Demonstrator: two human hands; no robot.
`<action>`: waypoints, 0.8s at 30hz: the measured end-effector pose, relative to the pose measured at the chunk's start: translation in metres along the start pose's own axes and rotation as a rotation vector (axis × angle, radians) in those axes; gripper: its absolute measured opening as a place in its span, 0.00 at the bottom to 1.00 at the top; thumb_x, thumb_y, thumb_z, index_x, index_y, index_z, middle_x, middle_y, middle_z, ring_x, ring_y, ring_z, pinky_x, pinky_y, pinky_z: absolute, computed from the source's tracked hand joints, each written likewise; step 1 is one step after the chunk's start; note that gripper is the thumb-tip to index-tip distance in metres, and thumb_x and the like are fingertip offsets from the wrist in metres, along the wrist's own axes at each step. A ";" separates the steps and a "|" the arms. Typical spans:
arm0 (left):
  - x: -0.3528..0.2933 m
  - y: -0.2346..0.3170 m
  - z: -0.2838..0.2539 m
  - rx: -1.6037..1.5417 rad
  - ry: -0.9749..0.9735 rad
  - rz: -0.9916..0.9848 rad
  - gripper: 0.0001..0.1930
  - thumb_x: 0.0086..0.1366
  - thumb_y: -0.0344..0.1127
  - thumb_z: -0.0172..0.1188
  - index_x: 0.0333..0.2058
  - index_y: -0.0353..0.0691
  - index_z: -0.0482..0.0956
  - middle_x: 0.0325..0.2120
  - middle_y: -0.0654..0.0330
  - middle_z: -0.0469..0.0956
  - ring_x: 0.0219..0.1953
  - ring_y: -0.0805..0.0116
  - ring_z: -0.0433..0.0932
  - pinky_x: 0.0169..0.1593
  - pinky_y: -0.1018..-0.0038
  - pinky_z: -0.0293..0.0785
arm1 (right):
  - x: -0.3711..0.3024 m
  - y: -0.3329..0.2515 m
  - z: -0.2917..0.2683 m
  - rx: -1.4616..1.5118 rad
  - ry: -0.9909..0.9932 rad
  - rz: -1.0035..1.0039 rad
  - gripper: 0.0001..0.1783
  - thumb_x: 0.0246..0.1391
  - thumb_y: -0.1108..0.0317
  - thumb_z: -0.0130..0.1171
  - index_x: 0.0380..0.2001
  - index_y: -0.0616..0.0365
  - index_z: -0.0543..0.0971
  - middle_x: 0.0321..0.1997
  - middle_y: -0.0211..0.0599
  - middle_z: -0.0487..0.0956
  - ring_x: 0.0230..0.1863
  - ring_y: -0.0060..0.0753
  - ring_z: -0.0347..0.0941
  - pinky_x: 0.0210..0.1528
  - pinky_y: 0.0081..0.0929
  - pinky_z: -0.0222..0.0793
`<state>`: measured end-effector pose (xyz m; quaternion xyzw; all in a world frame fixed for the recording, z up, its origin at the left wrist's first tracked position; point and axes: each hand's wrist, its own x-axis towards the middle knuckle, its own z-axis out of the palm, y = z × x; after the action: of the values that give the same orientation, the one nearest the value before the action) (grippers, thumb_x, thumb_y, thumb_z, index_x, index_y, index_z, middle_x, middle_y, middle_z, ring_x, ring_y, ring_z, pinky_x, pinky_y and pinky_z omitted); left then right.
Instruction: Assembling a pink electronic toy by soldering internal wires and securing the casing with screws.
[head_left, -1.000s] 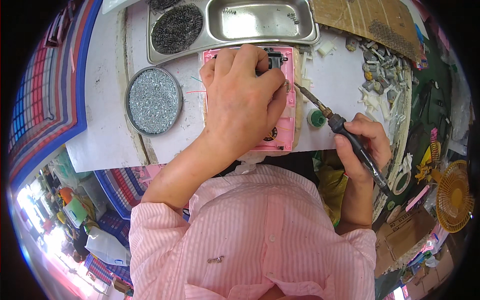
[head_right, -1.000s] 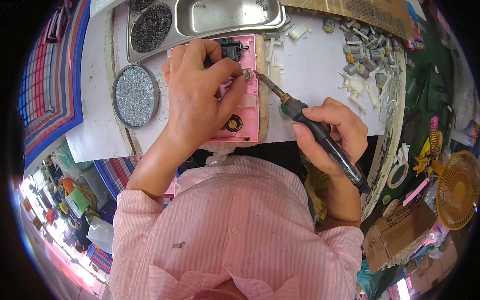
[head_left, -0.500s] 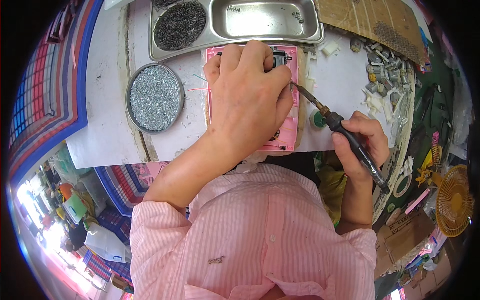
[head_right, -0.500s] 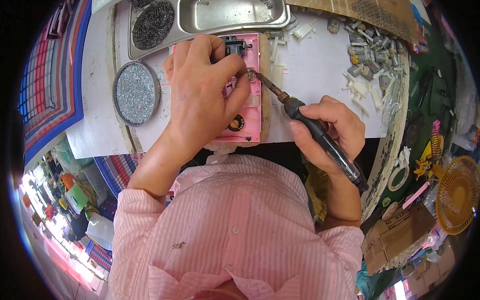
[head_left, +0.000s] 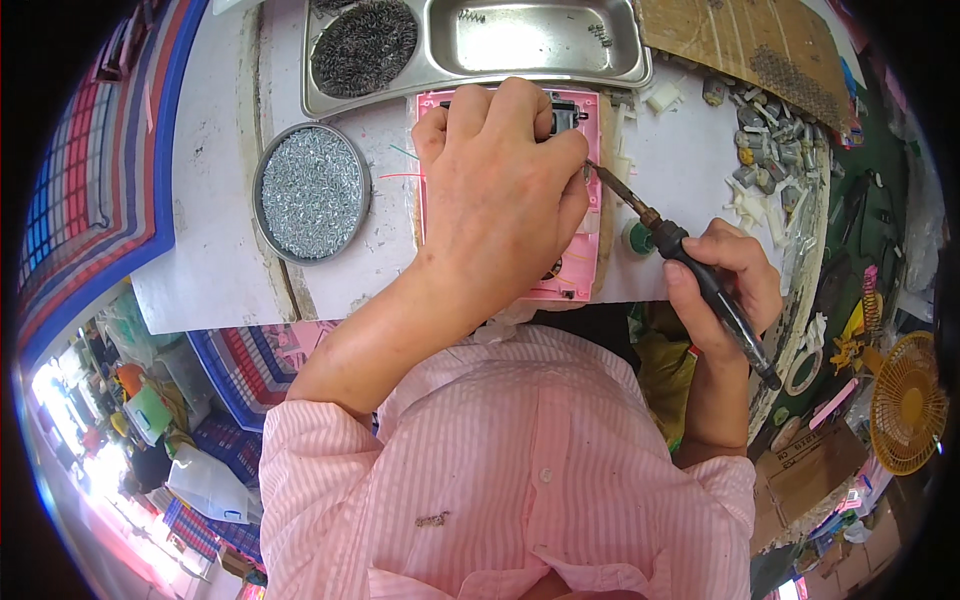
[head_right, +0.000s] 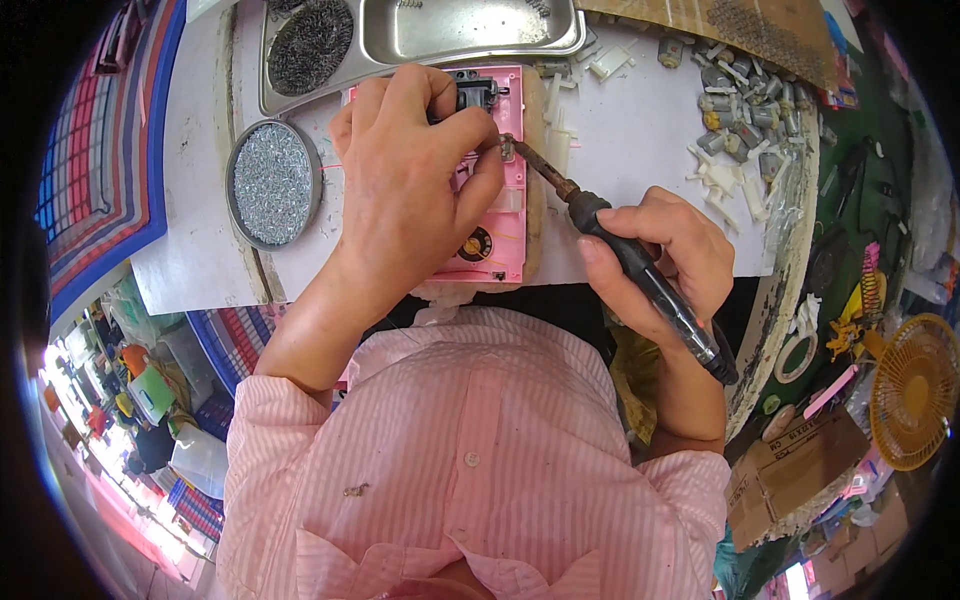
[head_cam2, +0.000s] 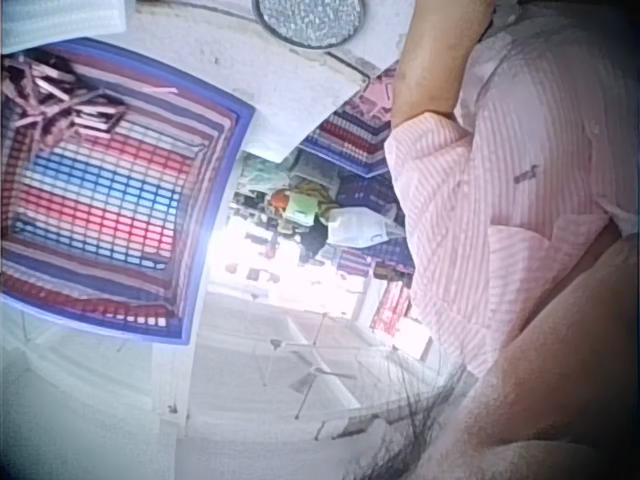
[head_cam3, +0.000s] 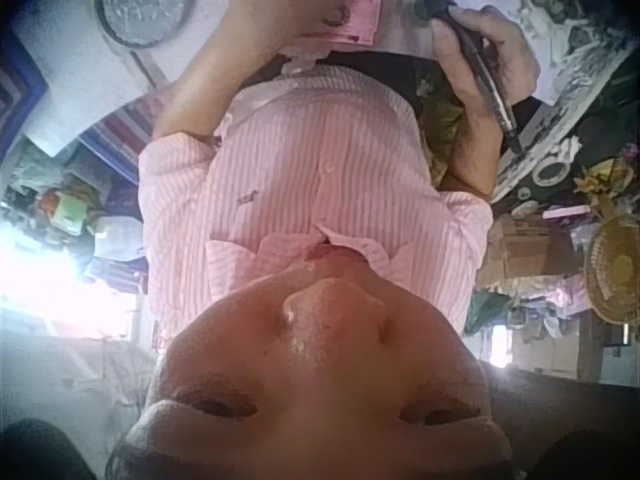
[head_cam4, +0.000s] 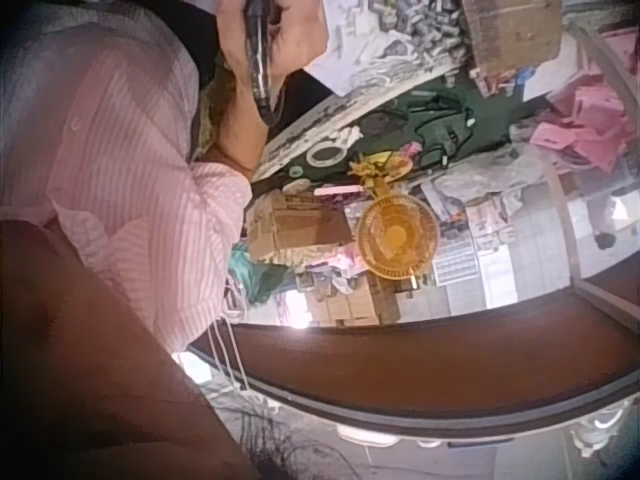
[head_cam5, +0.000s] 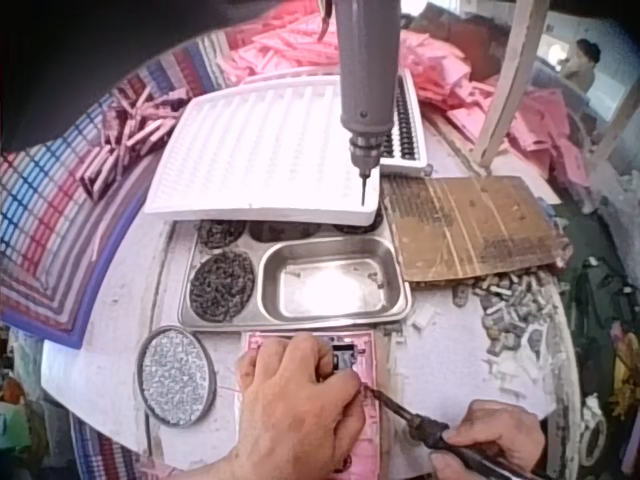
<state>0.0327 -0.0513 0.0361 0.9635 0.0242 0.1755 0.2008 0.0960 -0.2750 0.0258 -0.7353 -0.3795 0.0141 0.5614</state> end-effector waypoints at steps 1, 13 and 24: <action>0.000 0.000 0.000 -0.001 0.000 -0.001 0.05 0.50 0.36 0.68 0.27 0.49 0.82 0.32 0.63 0.67 0.39 0.58 0.68 0.43 0.60 0.59 | 0.000 0.000 0.000 0.021 0.010 -0.001 0.14 0.44 0.79 0.71 0.35 0.64 0.78 0.18 0.29 0.69 0.17 0.18 0.58 0.20 0.20 0.46; -0.001 0.001 0.000 0.015 0.016 0.004 0.04 0.50 0.36 0.68 0.26 0.48 0.82 0.33 0.63 0.68 0.40 0.57 0.68 0.44 0.60 0.60 | -0.013 -0.001 -0.010 0.047 0.049 0.007 0.15 0.44 0.80 0.71 0.37 0.64 0.78 0.17 0.28 0.69 0.17 0.17 0.57 0.20 0.20 0.45; -0.001 0.002 0.001 0.020 0.021 0.004 0.04 0.51 0.36 0.67 0.27 0.48 0.83 0.34 0.63 0.69 0.40 0.57 0.68 0.45 0.58 0.60 | -0.009 0.004 0.004 -0.044 0.009 -0.086 0.17 0.40 0.79 0.72 0.36 0.62 0.79 0.17 0.28 0.69 0.16 0.20 0.59 0.18 0.20 0.47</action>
<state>0.0321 -0.0534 0.0356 0.9636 0.0262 0.1860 0.1904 0.0902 -0.2774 0.0173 -0.7306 -0.4085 -0.0215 0.5466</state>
